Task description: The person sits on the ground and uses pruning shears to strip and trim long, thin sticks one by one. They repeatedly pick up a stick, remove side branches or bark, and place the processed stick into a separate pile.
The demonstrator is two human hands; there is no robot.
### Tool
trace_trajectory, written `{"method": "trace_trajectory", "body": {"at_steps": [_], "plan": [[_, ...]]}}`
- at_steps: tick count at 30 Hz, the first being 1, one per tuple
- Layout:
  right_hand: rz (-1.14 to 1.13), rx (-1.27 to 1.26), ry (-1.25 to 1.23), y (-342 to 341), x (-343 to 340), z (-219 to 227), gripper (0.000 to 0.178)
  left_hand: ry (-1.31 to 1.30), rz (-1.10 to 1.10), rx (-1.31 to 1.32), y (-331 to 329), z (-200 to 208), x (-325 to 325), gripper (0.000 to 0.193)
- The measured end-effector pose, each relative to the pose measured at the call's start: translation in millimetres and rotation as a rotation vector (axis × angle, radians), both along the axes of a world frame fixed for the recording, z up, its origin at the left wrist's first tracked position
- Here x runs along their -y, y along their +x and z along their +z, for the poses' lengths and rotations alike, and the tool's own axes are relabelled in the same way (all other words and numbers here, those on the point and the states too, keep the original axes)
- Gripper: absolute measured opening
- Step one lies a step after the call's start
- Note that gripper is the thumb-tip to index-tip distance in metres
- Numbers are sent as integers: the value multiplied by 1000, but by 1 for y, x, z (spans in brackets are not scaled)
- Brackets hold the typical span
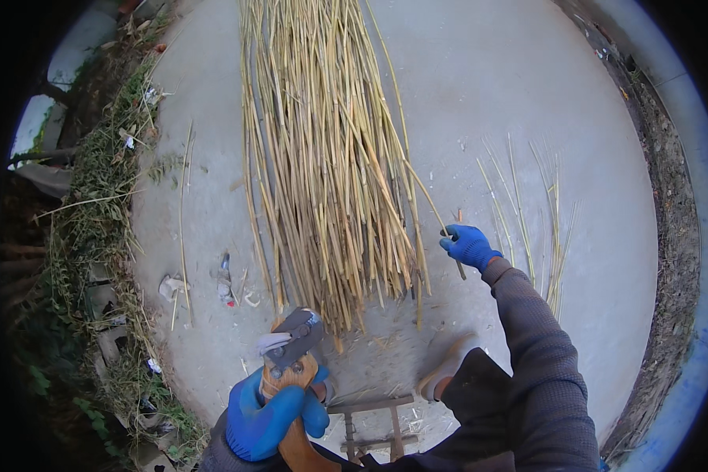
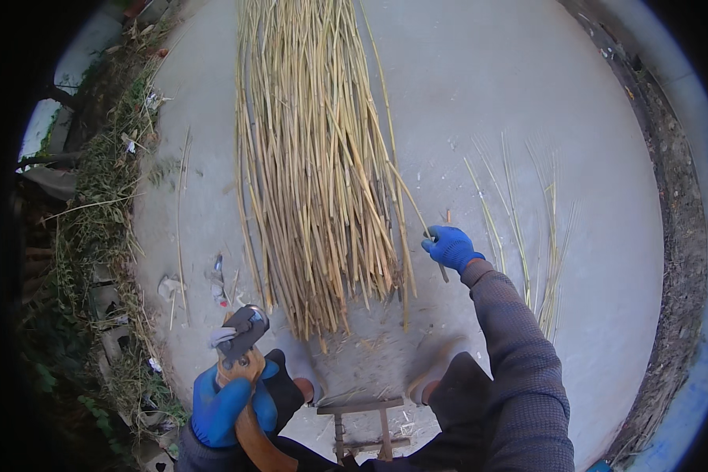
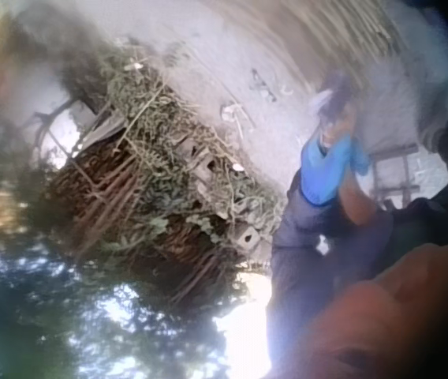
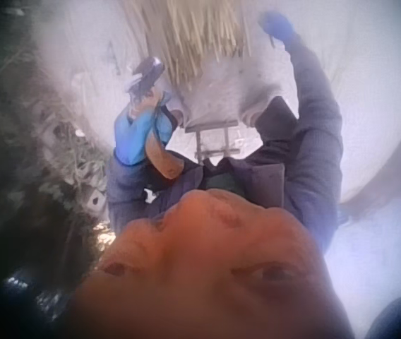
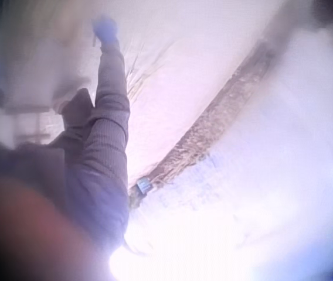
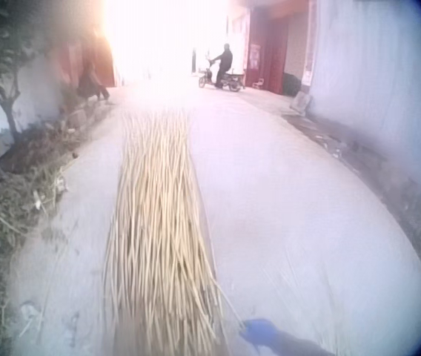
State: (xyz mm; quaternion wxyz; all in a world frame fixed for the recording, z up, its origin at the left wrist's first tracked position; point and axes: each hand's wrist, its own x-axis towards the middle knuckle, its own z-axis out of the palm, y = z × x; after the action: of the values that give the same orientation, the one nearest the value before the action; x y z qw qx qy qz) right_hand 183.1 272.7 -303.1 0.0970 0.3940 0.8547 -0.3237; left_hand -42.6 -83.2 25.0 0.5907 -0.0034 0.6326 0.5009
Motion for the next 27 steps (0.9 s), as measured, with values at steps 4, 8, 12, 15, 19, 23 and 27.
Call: {"method": "trace_trajectory", "body": {"at_steps": [4, 8, 12, 15, 19, 23, 27], "plan": [[-211, -43, -344, 50, 15, 113, 33, 103, -73, -42, 2, 2, 4, 39], [-91, 122, -109, 126, 51, 227, 29, 198, -44, -117, 5, -2, 13, 37], [51, 341, 329, 193, 116, 324, 23, 275, -4, -171, 7, -11, 16, 38], [-69, 272, 223, 228, 177, 393, 22, 318, 23, -207, 8, -21, 18, 38], [-213, 111, 25, 278, 264, 462, 16, 358, 70, -178, 9, -33, 20, 37], [12, 314, 610, 301, 295, 484, 7, 414, 101, -195, 9, -46, 17, 36], [18, 277, 790, 326, 327, 520, 8, 380, 92, -180, 3, -58, 14, 36]]}}
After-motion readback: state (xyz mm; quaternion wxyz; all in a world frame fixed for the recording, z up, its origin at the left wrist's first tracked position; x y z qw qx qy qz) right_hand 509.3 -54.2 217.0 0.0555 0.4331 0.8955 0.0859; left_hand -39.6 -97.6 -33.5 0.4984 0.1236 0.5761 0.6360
